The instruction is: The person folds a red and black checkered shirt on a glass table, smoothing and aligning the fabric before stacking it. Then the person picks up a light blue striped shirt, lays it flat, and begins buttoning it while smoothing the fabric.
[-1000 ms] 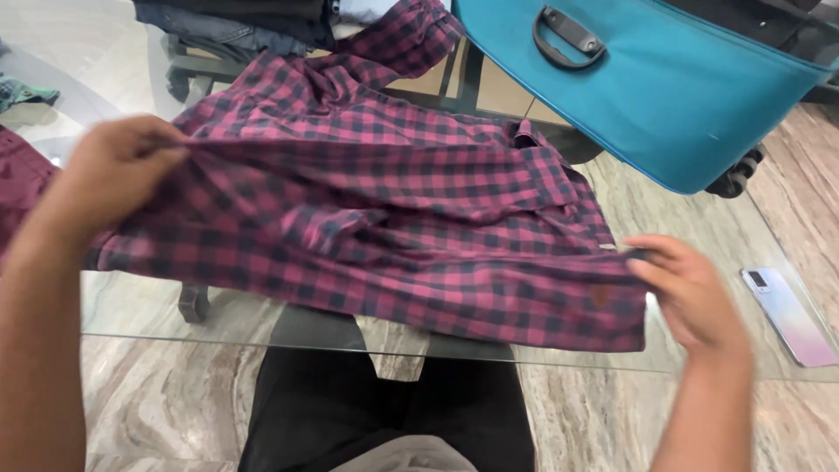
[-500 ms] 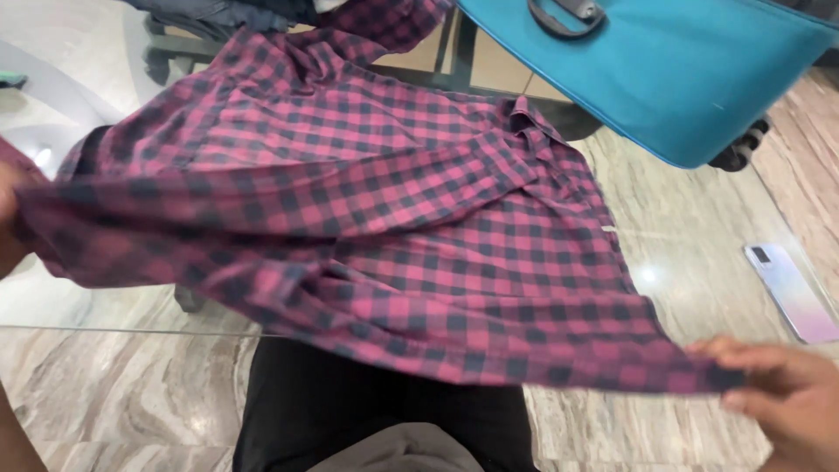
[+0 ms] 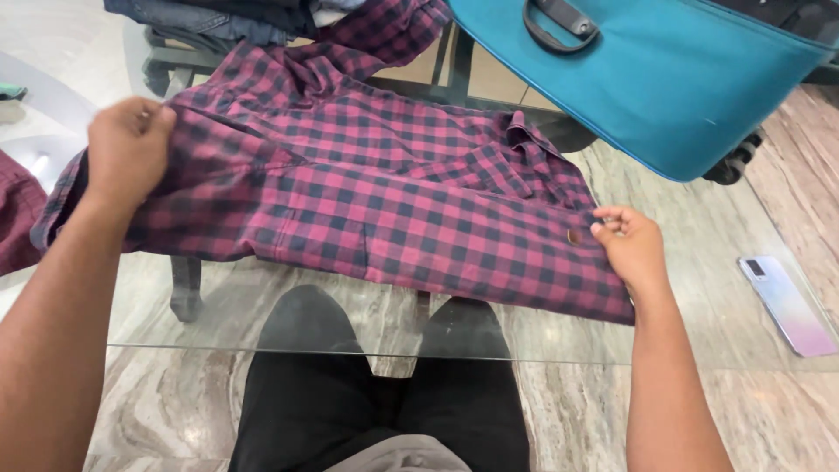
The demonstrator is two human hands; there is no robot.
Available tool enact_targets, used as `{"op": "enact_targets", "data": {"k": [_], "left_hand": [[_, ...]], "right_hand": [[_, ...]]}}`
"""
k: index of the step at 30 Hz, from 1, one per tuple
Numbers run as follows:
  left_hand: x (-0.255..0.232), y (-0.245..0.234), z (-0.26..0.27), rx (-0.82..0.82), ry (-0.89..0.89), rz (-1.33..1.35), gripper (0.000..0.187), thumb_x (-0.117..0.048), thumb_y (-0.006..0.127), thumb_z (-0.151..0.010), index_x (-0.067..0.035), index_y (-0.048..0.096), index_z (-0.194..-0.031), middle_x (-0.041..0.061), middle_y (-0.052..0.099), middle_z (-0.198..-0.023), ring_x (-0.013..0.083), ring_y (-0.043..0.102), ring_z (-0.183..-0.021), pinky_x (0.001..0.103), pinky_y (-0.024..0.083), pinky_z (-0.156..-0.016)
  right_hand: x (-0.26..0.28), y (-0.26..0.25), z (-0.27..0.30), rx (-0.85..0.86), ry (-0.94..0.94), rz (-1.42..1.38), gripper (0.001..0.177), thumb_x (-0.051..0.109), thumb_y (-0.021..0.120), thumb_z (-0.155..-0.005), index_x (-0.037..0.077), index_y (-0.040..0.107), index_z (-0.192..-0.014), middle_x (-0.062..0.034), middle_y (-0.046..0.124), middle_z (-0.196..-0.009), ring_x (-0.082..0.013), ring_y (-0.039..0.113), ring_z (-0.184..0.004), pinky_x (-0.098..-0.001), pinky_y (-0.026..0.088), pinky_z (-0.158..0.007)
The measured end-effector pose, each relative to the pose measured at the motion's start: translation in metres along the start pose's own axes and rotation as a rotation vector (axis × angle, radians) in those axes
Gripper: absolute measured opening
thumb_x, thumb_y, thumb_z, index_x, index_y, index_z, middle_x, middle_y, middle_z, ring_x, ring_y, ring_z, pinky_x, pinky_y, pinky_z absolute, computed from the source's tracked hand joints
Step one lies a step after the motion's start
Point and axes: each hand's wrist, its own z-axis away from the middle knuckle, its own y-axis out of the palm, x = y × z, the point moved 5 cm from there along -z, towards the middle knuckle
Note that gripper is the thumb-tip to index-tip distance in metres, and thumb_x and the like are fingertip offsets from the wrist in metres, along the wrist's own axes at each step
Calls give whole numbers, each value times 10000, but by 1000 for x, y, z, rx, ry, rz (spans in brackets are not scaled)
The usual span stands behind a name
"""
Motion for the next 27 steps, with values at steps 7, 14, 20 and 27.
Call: {"op": "enact_targets", "data": {"k": [7,14,20,27], "left_hand": [[-67,0,41,-62,173,-513,502,-276,756,-1004,-18,611,-1409,224,630,-1372,427,582,-1291,559,433,-1054],[-102,35,84,228,200,-603,843,-598,685,-815,-120,518,-1489,266,449,-1552,423,360,-1455,738,171,-1092],[-75,31,103,305,96,-641,907,-714,578,-865,-138,433,-1551,222,383,-1601,400,295,-1510,741,104,-1148],[-73,29,104,295,13,-603,1073,-742,624,-786,-129,294,-1602,232,286,-1635,400,195,-1539,755,86,-1134]], "right_hand": [[74,18,-21,-119,-505,385,217,141,820,-901,34,757,-1079,-137,751,-1030,-255,712,-972,-367,551,-860],[95,139,-85,228,-372,275,531,288,858,-782,45,689,-1223,-178,727,-1083,-314,718,-952,-416,563,-830],[93,167,-110,159,-371,423,566,342,937,-667,20,743,-1090,-212,734,-1003,-360,707,-930,-450,546,-836],[161,98,-111,-70,-592,202,243,134,866,-838,-3,709,-963,-153,709,-848,-263,675,-747,-379,513,-697]]}}
